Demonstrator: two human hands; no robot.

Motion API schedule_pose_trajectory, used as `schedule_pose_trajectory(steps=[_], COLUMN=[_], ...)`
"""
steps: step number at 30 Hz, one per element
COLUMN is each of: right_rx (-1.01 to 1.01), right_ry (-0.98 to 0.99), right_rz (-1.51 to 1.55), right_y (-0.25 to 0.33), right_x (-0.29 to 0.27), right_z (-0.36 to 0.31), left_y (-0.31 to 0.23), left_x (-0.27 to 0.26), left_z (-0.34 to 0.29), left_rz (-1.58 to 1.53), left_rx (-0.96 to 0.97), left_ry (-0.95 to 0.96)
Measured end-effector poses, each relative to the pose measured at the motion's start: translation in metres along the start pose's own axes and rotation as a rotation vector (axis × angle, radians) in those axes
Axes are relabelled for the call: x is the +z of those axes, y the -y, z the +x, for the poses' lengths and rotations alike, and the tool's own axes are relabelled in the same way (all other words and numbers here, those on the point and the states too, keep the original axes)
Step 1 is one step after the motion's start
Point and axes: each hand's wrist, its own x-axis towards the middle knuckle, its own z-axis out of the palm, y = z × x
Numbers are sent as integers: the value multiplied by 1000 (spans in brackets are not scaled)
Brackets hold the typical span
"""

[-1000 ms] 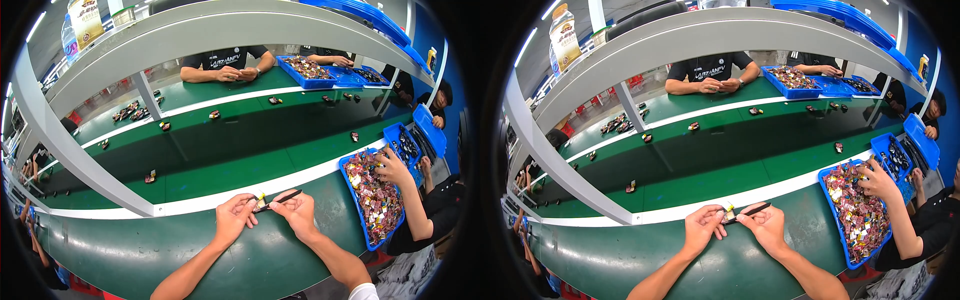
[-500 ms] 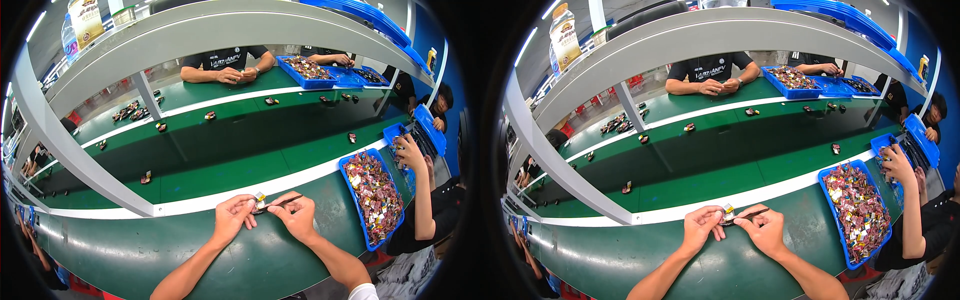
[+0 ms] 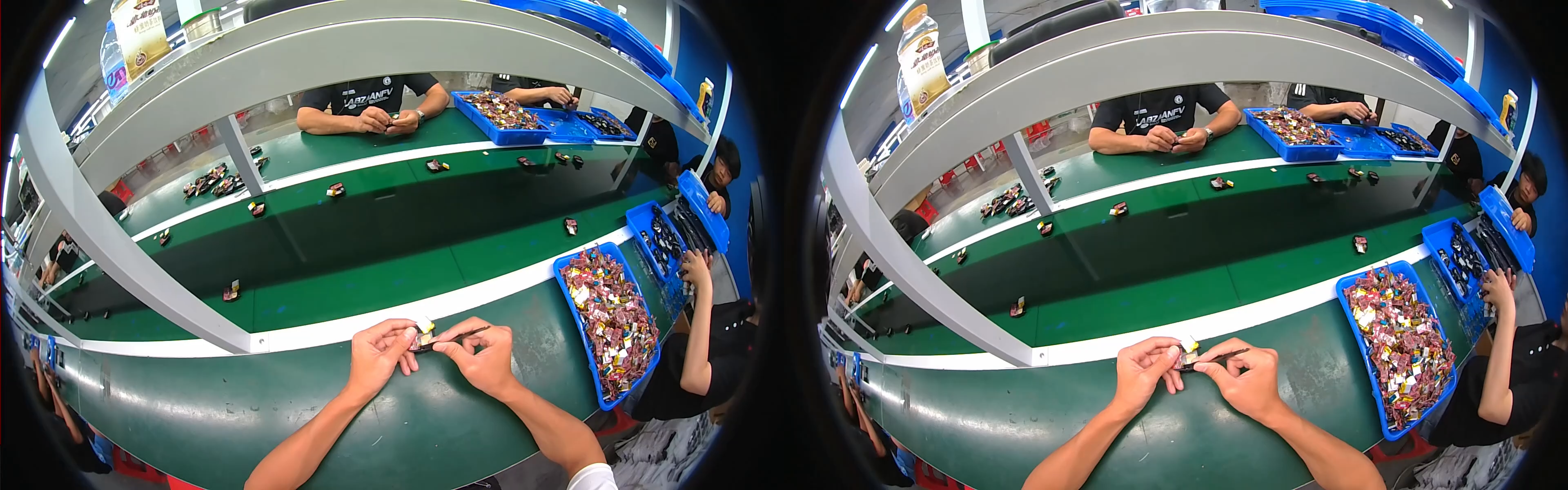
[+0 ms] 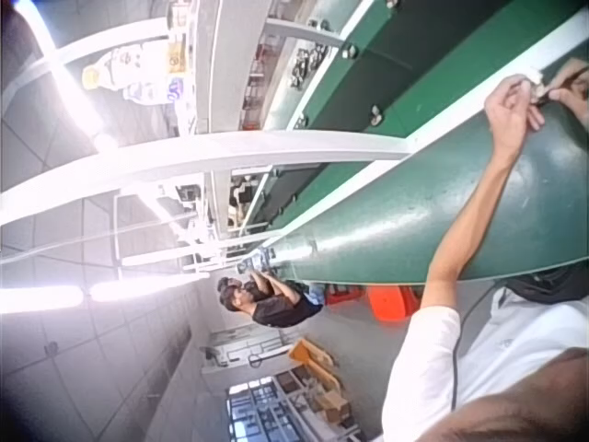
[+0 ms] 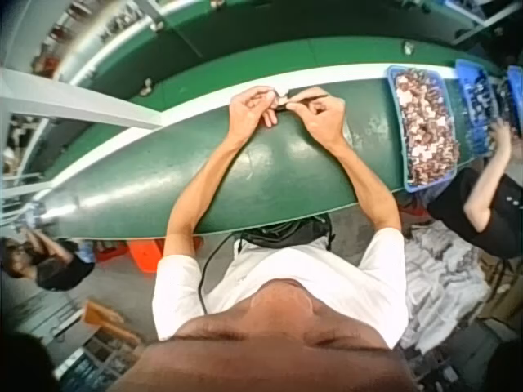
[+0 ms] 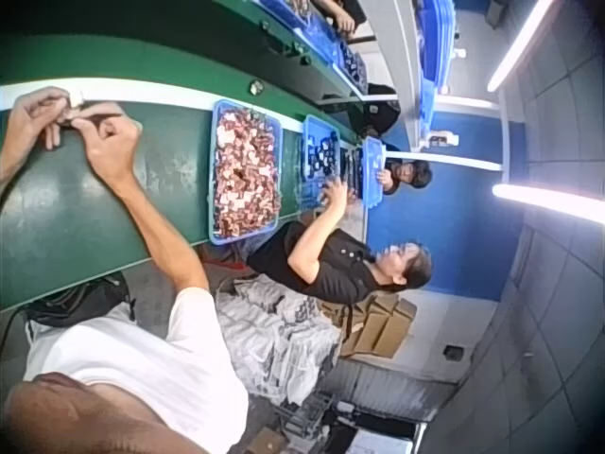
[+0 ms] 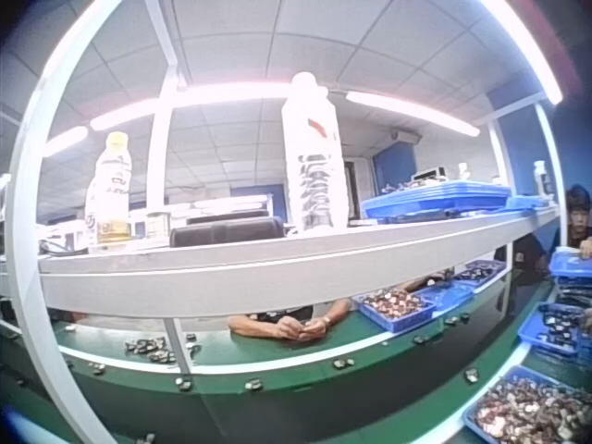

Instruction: Assembling and marking small toy or electronic components on a conveyor belt.

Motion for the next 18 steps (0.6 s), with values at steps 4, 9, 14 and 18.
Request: schedule_pose_trajectory(steps=[4,9,14,18], right_rx=[-45,-88,-113,-90], right_ry=[27,37,-12,-26], right_rz=[-46,-74,-84,-75], right_y=[4,1,-2,-2], right_x=[-2,-2,-1,-1], right_z=[1,1,1,0], left_y=[0,1,2,2], left_x=[0,0,-1,0], left_z=[-1,0,0,0], left_rz=[11,19,10,1], left_rx=[-16,-16,0,4], left_ry=[10,2,-18,-37])
